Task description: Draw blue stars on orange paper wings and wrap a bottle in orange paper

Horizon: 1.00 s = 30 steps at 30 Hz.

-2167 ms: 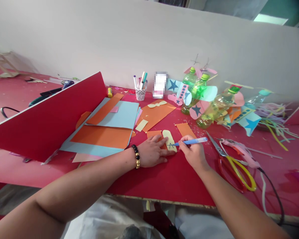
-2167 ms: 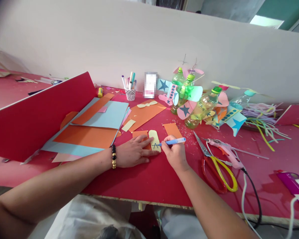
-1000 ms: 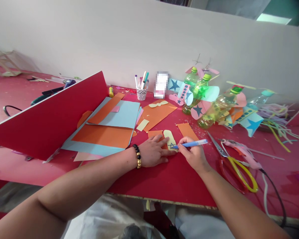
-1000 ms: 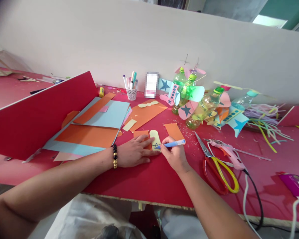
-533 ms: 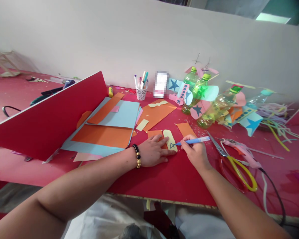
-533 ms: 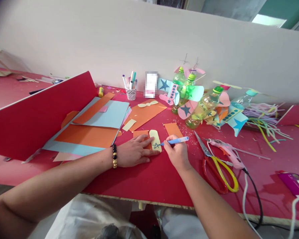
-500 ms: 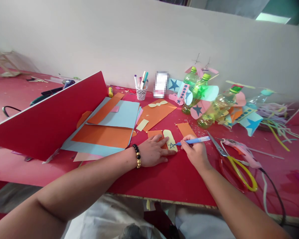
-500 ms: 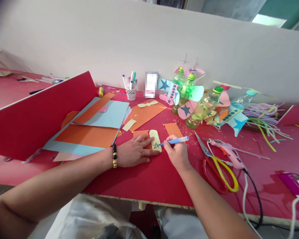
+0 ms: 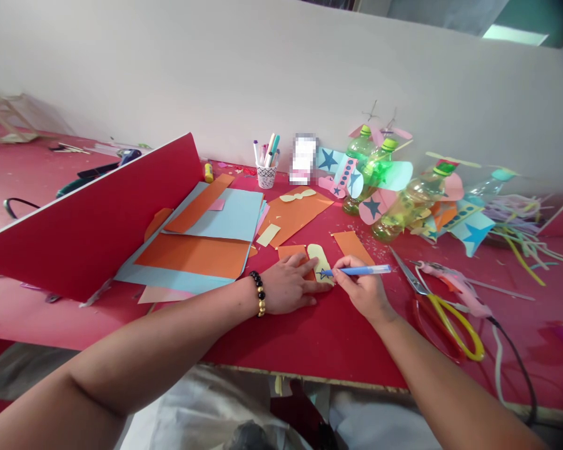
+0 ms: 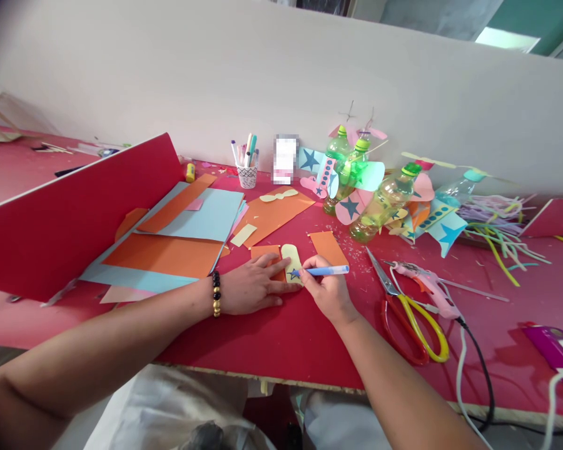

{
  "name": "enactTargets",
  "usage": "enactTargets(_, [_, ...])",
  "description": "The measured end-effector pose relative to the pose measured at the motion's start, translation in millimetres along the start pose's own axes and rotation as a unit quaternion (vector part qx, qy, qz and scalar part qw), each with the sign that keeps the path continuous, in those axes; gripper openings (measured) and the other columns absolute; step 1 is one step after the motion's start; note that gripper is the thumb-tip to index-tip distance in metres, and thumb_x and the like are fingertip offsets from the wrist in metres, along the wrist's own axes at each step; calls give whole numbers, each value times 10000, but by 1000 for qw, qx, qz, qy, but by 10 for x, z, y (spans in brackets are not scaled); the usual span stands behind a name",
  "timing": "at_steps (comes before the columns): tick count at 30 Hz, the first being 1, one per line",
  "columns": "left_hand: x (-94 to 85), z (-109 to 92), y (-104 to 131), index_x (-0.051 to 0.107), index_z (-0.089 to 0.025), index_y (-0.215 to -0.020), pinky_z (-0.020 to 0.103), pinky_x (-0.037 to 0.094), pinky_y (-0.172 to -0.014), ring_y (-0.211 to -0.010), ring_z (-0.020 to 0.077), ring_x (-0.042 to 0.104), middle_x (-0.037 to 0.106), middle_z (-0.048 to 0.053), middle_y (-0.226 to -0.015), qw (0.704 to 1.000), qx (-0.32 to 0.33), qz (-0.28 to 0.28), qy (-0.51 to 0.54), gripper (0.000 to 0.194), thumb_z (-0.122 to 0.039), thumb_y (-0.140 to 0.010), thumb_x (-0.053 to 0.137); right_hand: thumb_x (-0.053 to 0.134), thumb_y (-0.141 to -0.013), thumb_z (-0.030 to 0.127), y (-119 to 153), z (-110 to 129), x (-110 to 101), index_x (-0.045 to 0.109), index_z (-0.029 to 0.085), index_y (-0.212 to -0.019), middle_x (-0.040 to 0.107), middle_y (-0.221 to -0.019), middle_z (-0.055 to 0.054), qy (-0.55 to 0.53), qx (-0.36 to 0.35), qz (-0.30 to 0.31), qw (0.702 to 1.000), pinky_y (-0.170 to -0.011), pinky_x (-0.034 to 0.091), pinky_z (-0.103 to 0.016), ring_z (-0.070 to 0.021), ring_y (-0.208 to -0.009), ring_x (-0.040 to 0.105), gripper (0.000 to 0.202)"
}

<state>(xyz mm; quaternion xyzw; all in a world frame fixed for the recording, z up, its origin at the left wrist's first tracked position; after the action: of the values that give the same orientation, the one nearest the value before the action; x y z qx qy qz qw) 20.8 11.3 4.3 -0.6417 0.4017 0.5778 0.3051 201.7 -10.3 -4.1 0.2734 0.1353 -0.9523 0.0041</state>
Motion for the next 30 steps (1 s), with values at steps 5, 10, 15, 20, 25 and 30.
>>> enactTargets(5, [-4,-2,5,410,-412,-1392,505,315,-1026,-1303,351,277,268,77,-1510,1000,3,-7,4,452,-481,-945,423,536,-877,333,-6,16,19,562,209,-815,587,-726,-6,3,-6,22,1000,-621,426,-264,-159,-682,550,141])
enactTargets(10, [-21,-4,10,425,-408,-1383,495,317,-1024,-1301,345,275,274,70,-1508,1000,2,0,7,446,-472,-942,433,538,-874,338,-16,-5,34,554,214,-824,582,-726,-4,3,-5,28,1000,-621,430,-265,-160,-682,552,135])
enactTargets(15, [-12,0,3,398,-421,-1396,491,318,-1022,-1301,340,273,268,50,-1511,1000,1,1,0,454,-487,-946,409,540,-871,314,-20,-7,35,550,209,-798,561,-707,7,9,-3,29,1000,-608,410,-255,-146,-657,522,129])
enactTargets(20, [-18,-8,3,394,-425,-1398,510,320,-1016,-1305,355,277,258,68,-1521,1000,-1,4,3,454,-480,-948,423,536,-860,288,-8,10,3,535,203,-754,515,-652,20,18,1,6,1000,-579,382,-251,-134,-611,475,136])
enactTargets(25, [-26,-10,5,391,-427,-1398,512,327,-1010,-1304,362,280,262,80,-1515,1000,-1,2,1,447,-484,-955,403,543,-835,272,6,23,-36,516,202,-699,474,-592,31,25,12,-17,999,-532,351,-250,-124,-551,429,156])
enactTargets(30, [-9,0,-1,367,-437,-1408,502,326,-1010,-1288,346,297,278,63,-1507,1000,3,-2,-4,457,-501,-956,378,552,-805,244,20,35,-77,506,204,-663,436,-549,43,39,14,-39,998,-505,325,-249,-118,-518,396,154])
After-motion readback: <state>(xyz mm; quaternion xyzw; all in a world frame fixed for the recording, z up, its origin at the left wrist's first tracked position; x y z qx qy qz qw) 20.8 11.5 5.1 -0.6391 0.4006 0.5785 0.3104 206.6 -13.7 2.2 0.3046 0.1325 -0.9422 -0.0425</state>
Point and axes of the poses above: each hand's wrist, its own y-axis away from the middle knuckle, its own x-axis out of the palm, z = x × y, the point moved 3 cm from there along -y, towards the middle knuckle
